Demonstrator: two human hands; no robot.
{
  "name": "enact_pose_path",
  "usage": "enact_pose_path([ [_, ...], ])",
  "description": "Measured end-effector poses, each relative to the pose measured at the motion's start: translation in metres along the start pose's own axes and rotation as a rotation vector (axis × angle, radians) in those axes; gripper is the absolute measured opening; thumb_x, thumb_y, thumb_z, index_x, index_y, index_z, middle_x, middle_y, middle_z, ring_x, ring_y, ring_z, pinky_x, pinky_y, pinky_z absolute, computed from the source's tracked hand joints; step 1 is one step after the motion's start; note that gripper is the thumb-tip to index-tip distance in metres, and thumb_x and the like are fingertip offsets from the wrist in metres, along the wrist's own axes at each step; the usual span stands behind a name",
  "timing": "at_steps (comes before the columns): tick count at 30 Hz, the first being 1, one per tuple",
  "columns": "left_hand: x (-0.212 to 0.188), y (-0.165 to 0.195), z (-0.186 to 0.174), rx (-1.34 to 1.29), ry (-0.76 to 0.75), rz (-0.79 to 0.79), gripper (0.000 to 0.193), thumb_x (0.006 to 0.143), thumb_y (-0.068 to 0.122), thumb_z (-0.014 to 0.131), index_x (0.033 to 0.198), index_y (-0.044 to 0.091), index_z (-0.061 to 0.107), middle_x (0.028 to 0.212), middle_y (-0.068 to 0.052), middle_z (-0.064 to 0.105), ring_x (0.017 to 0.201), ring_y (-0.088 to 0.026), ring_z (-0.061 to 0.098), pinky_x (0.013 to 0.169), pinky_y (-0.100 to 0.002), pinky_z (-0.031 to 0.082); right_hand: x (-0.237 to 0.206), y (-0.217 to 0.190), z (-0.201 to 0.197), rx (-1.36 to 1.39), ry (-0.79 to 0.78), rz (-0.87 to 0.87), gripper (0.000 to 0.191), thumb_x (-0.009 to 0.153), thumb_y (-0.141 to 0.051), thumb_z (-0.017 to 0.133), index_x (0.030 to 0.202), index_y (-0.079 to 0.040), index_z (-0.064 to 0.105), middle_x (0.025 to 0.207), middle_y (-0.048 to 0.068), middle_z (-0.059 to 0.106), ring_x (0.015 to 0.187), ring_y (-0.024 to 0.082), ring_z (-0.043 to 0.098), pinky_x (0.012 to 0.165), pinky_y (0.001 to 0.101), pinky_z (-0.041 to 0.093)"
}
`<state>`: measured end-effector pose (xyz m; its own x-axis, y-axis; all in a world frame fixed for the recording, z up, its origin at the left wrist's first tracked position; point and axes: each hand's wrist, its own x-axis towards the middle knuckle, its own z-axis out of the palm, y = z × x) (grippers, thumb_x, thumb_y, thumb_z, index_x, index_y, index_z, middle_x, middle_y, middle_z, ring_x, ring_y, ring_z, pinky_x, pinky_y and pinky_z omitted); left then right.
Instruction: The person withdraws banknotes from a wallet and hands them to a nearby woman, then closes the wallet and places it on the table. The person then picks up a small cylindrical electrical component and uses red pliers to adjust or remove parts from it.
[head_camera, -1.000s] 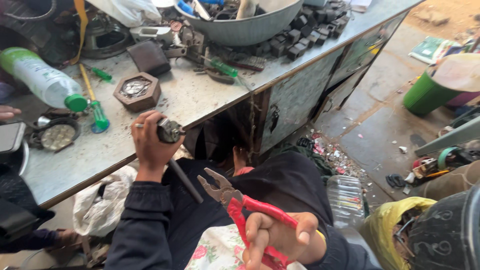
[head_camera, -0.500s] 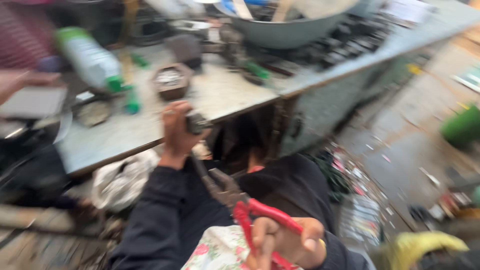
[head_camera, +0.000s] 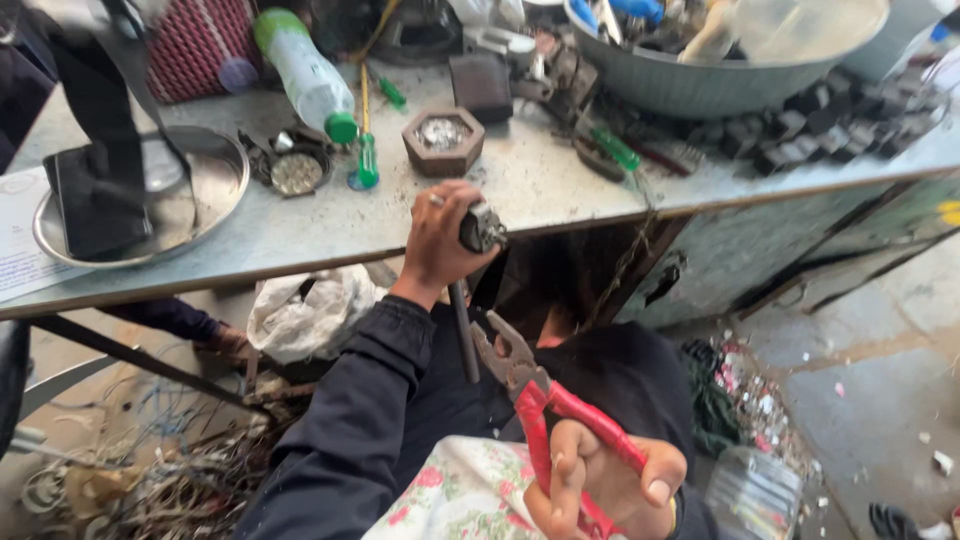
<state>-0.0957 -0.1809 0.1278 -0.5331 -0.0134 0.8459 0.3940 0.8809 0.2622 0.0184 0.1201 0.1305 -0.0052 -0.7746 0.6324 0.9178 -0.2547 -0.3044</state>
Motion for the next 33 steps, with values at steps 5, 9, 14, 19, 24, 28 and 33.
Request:
enact_pose_path([
  [5, -0.003, -0.001, 0.001, -0.03, -0.008, 0.001, 0.07, 0.065, 0.023, 0.093, 0.121, 0.015, 0.051, 0.122, -0.007, 0.058, 0.118, -0.033, 0.057, 0.107, -0.049, 0.042, -0.001, -0.004, 0.005, 0.027, 0.037, 0.042, 0.074, 0.076, -0.023, 0.068, 0.143, -0.002, 0.045, 0.132, 0.025, 0.065, 0.104, 0.027, 0.056, 0.079, 0.0296, 0.049],
  [9, 0.002, 0.001, 0.001, -0.031, -0.002, 0.017, 0.069, 0.064, 0.023, 0.092, 0.119, 0.015, 0.052, 0.119, -0.007, 0.058, 0.117, -0.033, 0.057, 0.105, -0.049, 0.041, 0.005, -0.001, 0.007, -0.006, 0.02, -0.052, 0.074, 0.077, -0.024, 0.069, 0.143, -0.001, 0.046, 0.13, 0.023, 0.067, 0.104, 0.027, 0.057, 0.082, 0.0304, 0.049],
  [14, 0.0, 0.002, 0.0, -0.027, -0.029, -0.011, 0.068, 0.064, 0.023, 0.092, 0.12, 0.014, 0.053, 0.121, -0.007, 0.06, 0.117, -0.032, 0.057, 0.106, -0.048, 0.04, 0.004, -0.001, 0.008, -0.042, -0.015, -0.076, 0.072, 0.078, -0.023, 0.07, 0.144, -0.003, 0.048, 0.129, 0.026, 0.068, 0.104, 0.026, 0.06, 0.082, 0.0298, 0.05],
  [19, 0.001, 0.005, 0.0, -0.034, 0.008, -0.004, 0.069, 0.063, 0.023, 0.091, 0.121, 0.014, 0.055, 0.123, -0.008, 0.061, 0.117, -0.034, 0.056, 0.105, -0.049, 0.042, -0.003, -0.001, 0.01, -0.01, -0.008, -0.029, 0.073, 0.077, -0.02, 0.069, 0.144, -0.003, 0.045, 0.126, 0.025, 0.067, 0.108, 0.027, 0.055, 0.081, 0.029, 0.049],
  [24, 0.004, 0.011, -0.005, -0.03, 0.005, -0.035, 0.07, 0.063, 0.025, 0.091, 0.121, 0.015, 0.056, 0.122, -0.008, 0.061, 0.116, -0.035, 0.055, 0.103, -0.049, 0.042, -0.004, -0.001, 0.011, -0.037, -0.006, -0.022, 0.072, 0.076, -0.019, 0.068, 0.142, -0.003, 0.044, 0.121, 0.022, 0.067, 0.106, 0.026, 0.053, 0.084, 0.0313, 0.049],
  [28, 0.005, 0.012, -0.01, -0.028, 0.006, -0.042, 0.071, 0.062, 0.026, 0.091, 0.122, 0.015, 0.055, 0.124, -0.008, 0.061, 0.117, -0.036, 0.055, 0.104, -0.05, 0.041, -0.007, 0.001, 0.012, -0.102, 0.009, -0.003, 0.069, 0.078, -0.021, 0.068, 0.141, -0.004, 0.046, 0.118, 0.019, 0.068, 0.105, 0.026, 0.053, 0.089, 0.0357, 0.047],
  [33, 0.004, 0.014, -0.012, -0.046, 0.008, -0.035, 0.071, 0.064, 0.028, 0.092, 0.123, 0.017, 0.054, 0.124, -0.006, 0.06, 0.119, -0.032, 0.058, 0.106, -0.051, 0.041, -0.012, 0.005, 0.014, -0.103, 0.042, 0.03, 0.068, 0.078, -0.022, 0.068, 0.141, -0.005, 0.047, 0.114, 0.018, 0.068, 0.104, 0.026, 0.052, 0.088, 0.0359, 0.046],
])
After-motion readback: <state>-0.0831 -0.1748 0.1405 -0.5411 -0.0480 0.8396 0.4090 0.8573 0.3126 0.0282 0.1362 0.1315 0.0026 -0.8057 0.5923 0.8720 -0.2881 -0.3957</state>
